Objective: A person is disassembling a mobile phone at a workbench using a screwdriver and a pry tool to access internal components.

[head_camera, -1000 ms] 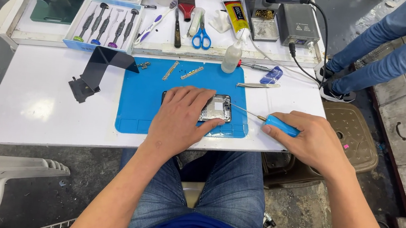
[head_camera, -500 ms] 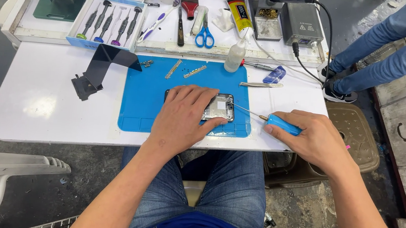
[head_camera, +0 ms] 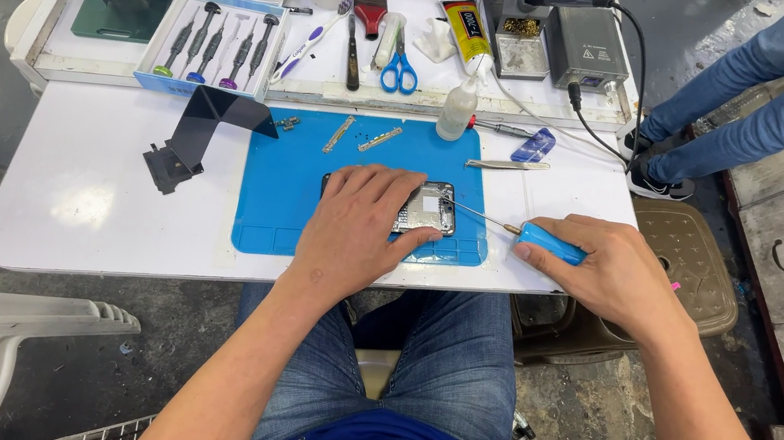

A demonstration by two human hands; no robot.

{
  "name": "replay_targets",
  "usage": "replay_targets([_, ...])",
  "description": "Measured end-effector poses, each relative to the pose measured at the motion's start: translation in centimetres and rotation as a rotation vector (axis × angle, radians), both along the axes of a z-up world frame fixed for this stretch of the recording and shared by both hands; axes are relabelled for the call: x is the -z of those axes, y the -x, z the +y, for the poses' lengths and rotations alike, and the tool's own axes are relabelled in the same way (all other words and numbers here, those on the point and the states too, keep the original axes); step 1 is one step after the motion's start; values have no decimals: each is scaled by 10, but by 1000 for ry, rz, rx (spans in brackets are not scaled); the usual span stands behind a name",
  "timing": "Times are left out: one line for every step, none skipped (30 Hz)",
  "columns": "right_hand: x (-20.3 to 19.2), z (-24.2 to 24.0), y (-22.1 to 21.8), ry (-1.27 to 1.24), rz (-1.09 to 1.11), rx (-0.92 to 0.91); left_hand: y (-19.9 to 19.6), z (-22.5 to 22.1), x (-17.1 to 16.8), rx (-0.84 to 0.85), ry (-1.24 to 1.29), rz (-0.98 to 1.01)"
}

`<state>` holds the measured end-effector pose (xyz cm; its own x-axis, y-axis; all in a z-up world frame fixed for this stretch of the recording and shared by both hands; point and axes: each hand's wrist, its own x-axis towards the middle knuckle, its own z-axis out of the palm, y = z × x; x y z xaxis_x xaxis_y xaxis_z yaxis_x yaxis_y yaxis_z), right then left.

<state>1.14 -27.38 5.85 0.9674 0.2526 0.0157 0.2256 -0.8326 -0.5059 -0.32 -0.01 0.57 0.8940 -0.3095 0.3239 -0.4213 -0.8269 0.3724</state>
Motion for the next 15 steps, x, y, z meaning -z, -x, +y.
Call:
replay_targets([0, -1, 0, -1, -1, -1, 0, 0, -1, 1, -1, 4])
replay_targets([1, -1, 0, -1, -1, -1, 0, 0, 0, 0, -1, 4])
replay_targets([2, -1, 0, 0, 0, 1, 0, 0, 1, -3, -8, 1])
replay_targets([2, -1, 0, 2, 0, 3, 0, 0, 1, -6, -14, -2])
replay_targets([1, -1, 0, 2, -1, 1, -1, 0, 1, -7, -14, -3])
replay_targets([1, -1, 1, 2, 4, 6, 0, 0, 1, -8, -8, -8])
replay_targets([0, -1, 1, 2, 9, 11, 0, -1, 1, -8, -3, -13])
replay_targets([4, -6, 0, 2, 8, 10, -2, 0, 8, -9, -3, -14])
replay_targets([7, -11, -1, 66, -23, -45, -4, 1, 15, -1, -15, -113])
replay_targets([11, -16, -1, 128, -55, -100, -5, 1, 22, 6, -28, -211])
replay_targets([13, -17, -2, 128, -55, -101, -5, 1, 22, 4, -29, -211])
replay_targets([14, -17, -2, 124, -95, -147, -5, 1, 22, 5, -23, -233])
replay_targets([15, -18, -3, 121, -135, -192, -5, 1, 21, 6, -17, -254])
replay_targets([14, -17, -2, 121, -135, -192, -5, 1, 21, 6, -17, -254])
replay_targets([12, -15, -2, 125, -102, -166, -5, 1, 21, 3, -25, -236])
